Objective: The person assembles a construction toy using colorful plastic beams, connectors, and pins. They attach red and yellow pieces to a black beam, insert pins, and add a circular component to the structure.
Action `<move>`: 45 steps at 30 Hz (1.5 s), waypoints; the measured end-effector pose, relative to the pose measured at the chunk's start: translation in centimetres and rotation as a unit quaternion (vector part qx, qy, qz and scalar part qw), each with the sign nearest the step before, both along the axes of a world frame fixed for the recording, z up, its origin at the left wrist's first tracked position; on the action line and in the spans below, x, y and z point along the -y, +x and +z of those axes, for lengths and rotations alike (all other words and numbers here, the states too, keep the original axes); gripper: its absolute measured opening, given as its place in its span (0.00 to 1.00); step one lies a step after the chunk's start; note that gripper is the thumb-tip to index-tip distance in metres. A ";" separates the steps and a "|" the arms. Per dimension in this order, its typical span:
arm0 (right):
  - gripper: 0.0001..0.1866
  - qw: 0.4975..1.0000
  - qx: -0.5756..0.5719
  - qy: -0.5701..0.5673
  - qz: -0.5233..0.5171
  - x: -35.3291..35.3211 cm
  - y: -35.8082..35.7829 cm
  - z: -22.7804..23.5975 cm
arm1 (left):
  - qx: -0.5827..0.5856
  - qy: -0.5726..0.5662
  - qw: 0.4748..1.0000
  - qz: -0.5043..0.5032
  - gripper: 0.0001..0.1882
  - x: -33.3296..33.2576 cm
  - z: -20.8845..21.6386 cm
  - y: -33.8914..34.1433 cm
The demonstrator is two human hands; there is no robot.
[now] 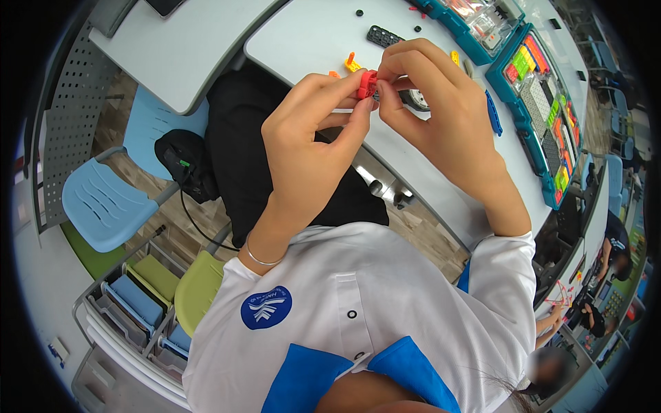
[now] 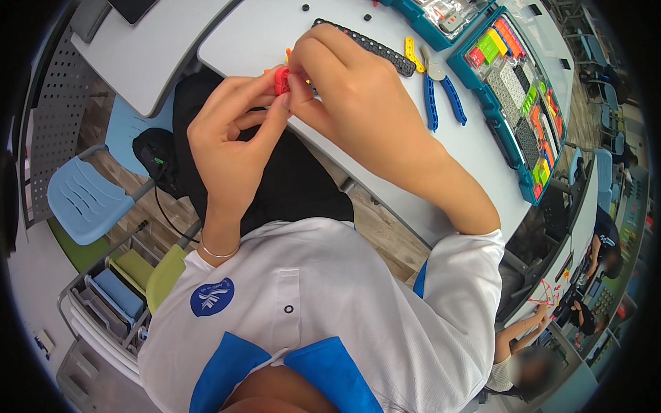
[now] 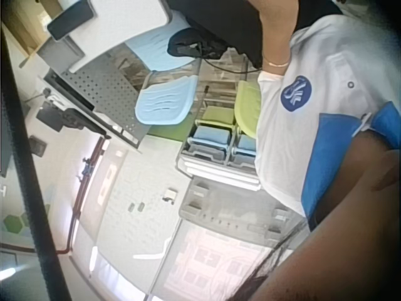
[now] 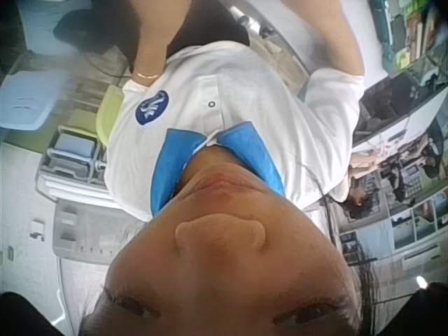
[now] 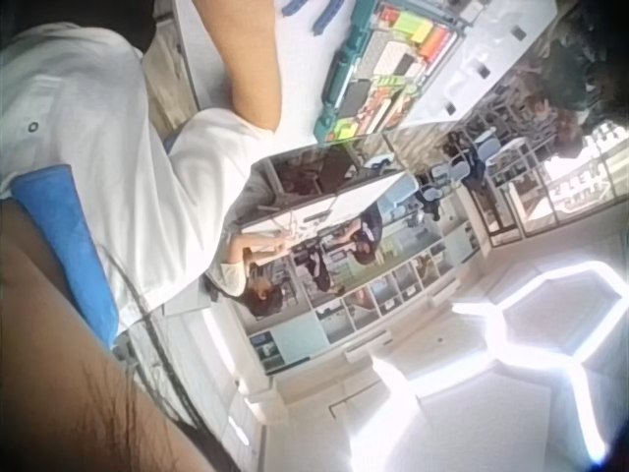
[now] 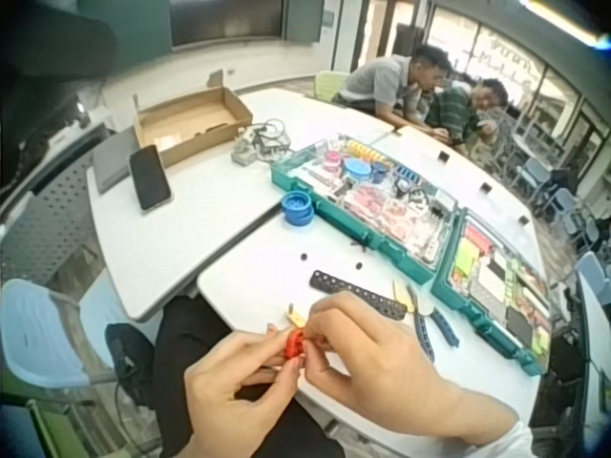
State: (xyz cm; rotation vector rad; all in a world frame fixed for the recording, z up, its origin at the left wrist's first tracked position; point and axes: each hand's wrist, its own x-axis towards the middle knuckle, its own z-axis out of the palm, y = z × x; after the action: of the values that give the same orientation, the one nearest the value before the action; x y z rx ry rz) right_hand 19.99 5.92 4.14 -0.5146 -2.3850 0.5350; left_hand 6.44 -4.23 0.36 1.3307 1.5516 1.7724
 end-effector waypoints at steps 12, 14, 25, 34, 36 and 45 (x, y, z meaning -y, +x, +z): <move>0.12 0.987 0.083 -0.042 -0.131 -8.1 1.0 1.1 | 0.112 -0.076 0.990 -0.029 0.14 -0.4 0.6 -1.6; 0.08 0.974 0.127 0.070 -0.176 -11.2 1.5 -1.6 | 0.144 -0.079 0.986 -0.041 0.14 -0.3 0.6 -2.1; 0.10 0.909 0.308 0.151 -0.236 -14.8 0.9 -6.7 | 0.214 -0.081 0.968 -0.098 0.15 -0.2 0.5 -2.2; 0.06 0.948 0.065 -0.312 0.026 -4.7 0.4 2.4 | 0.238 -0.060 0.967 -0.073 0.15 -0.2 0.0 -2.6; 0.06 0.958 0.029 -0.281 0.055 -3.4 0.0 1.8 | 0.238 -0.054 0.968 -0.057 0.15 -0.3 0.2 -2.6; 0.08 0.987 -0.067 -0.124 0.076 -2.1 -1.4 -0.4 | 0.247 -0.033 0.967 -0.055 0.15 -0.2 0.2 -2.4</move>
State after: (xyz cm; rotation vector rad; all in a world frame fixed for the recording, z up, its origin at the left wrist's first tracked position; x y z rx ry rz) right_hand 18.55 7.98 3.78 -0.3905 -2.2521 0.9146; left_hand 4.08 -4.07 0.59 0.8354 1.2217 1.7877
